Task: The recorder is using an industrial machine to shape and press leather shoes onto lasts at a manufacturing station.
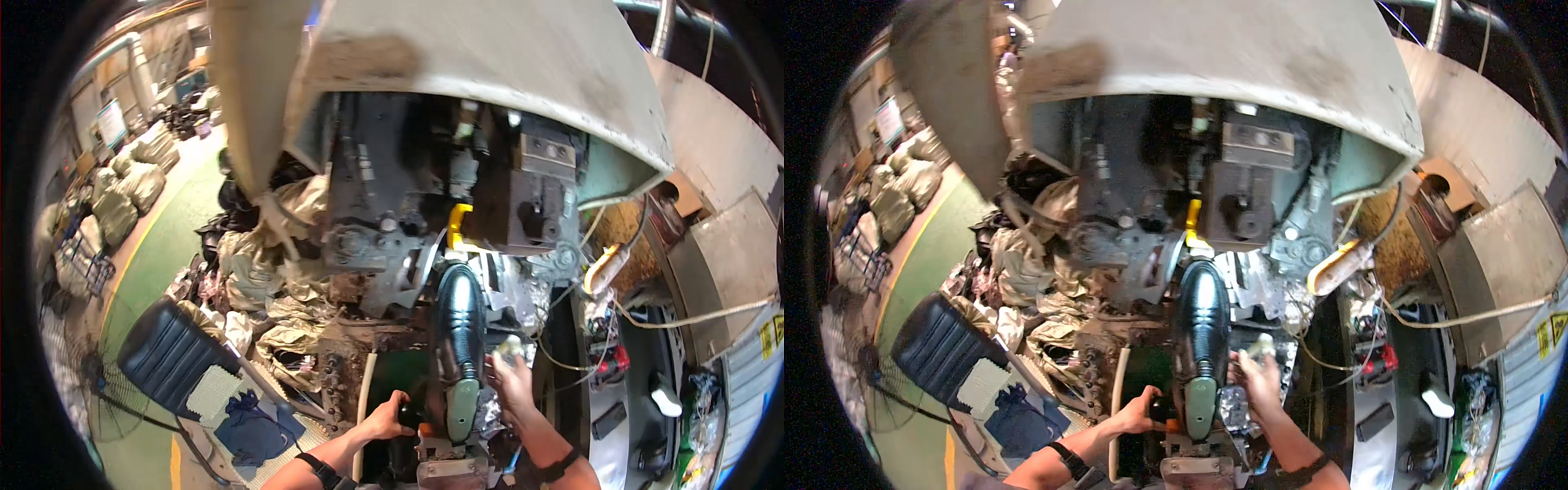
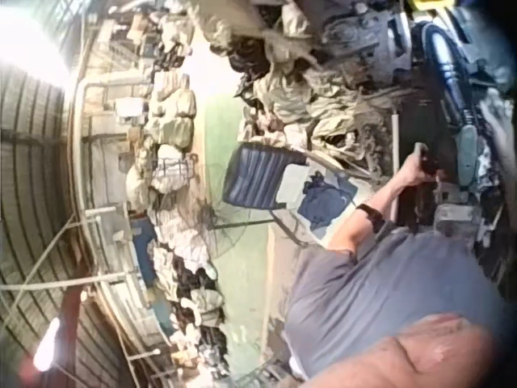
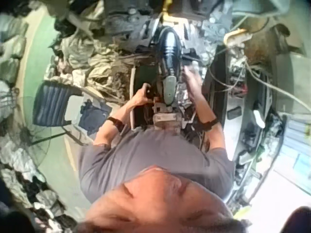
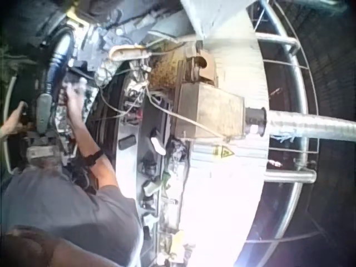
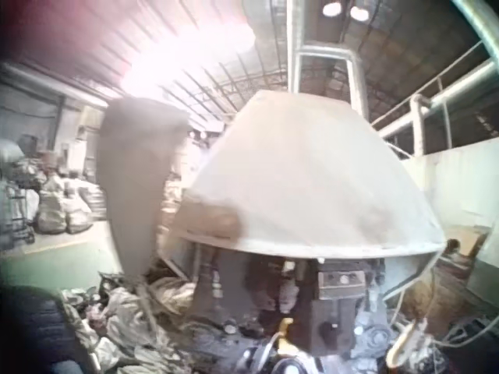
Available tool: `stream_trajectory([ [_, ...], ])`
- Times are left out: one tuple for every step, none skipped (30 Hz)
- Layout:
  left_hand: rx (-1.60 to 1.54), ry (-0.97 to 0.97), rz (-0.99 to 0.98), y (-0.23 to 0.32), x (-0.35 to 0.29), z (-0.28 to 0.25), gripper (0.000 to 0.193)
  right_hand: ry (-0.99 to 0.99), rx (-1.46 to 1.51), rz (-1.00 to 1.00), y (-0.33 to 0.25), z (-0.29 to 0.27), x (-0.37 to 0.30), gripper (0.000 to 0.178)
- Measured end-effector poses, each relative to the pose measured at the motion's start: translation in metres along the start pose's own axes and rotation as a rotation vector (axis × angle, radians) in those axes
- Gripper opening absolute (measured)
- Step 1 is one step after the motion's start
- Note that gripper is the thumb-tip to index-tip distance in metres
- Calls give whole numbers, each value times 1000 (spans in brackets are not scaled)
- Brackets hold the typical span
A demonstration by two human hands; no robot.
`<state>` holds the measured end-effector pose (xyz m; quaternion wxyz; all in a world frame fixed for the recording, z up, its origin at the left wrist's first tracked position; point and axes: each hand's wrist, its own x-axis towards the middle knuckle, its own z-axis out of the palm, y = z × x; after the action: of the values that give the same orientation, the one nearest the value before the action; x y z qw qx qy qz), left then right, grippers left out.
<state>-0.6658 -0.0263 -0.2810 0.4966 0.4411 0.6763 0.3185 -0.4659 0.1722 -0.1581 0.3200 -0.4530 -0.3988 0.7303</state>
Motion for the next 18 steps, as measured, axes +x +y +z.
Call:
stream_trajectory([
  [15, 21, 58, 2, -11, -7, 84, -4, 7, -48, -1, -5, -4, 59],
  [33, 35, 115, 10, -25, -13, 83, -2, 18, -95, 0, -13, -11, 65],
  [162, 97, 188, 7, -36, -14, 72, -17, -47, -134, -1, -17, -19, 69],
  [160, 126, 183, 4, -52, -14, 72, -42, -56, -152, 1, -20, -23, 72],
  [199, 132, 161, 20, -72, -15, 68, -46, -89, -203, 0, -24, -33, 71],
  [238, 139, 138, 36, -92, -20, 63, -52, -121, -256, -2, -25, -45, 69],
  [234, 208, 195, 49, -113, -30, 60, -70, -167, -314, -5, -23, -60, 67],
  [198, 269, 203, 58, -136, -45, 59, -86, -213, -377, -9, -21, -76, 66],
  [139, 341, 205, 73, -162, -67, 59, -171, -293, -484, -4, -30, -91, 61],
  [29, 512, 274, 72, -183, -82, 61, -219, -351, -450, -7, -31, -119, 69],
  [-394, 693, 371, 57, -192, -81, 57, -322, -631, -719, -11, -30, -137, 84],
  [-864, 723, 363, 67, -198, -86, 49, -547, -771, -865, -5, -41, -147, 100],
  [-1133, 667, 398, 74, -196, -93, 49, -722, -1053, -765, -28, -25, -174, 107],
  [-1394, 582, 434, 84, -190, -99, 50, -797, -822, -622, -22, -16, -195, 72],
  [-1443, 550, 492, 95, -181, -98, 53, -761, -907, -820, -23, -2, -214, 65],
  [-1489, 505, 544, 107, -171, -95, 56, -722, -911, -825, -5, -8, -206, 65],
  [-1456, 447, 533, 124, -160, -88, 55, -740, -904, -948, 21, -29, -194, 73],
  [-1438, 355, 506, 145, -151, -78, 55, -746, -898, -1067, 41, -46, -196, 82],
])
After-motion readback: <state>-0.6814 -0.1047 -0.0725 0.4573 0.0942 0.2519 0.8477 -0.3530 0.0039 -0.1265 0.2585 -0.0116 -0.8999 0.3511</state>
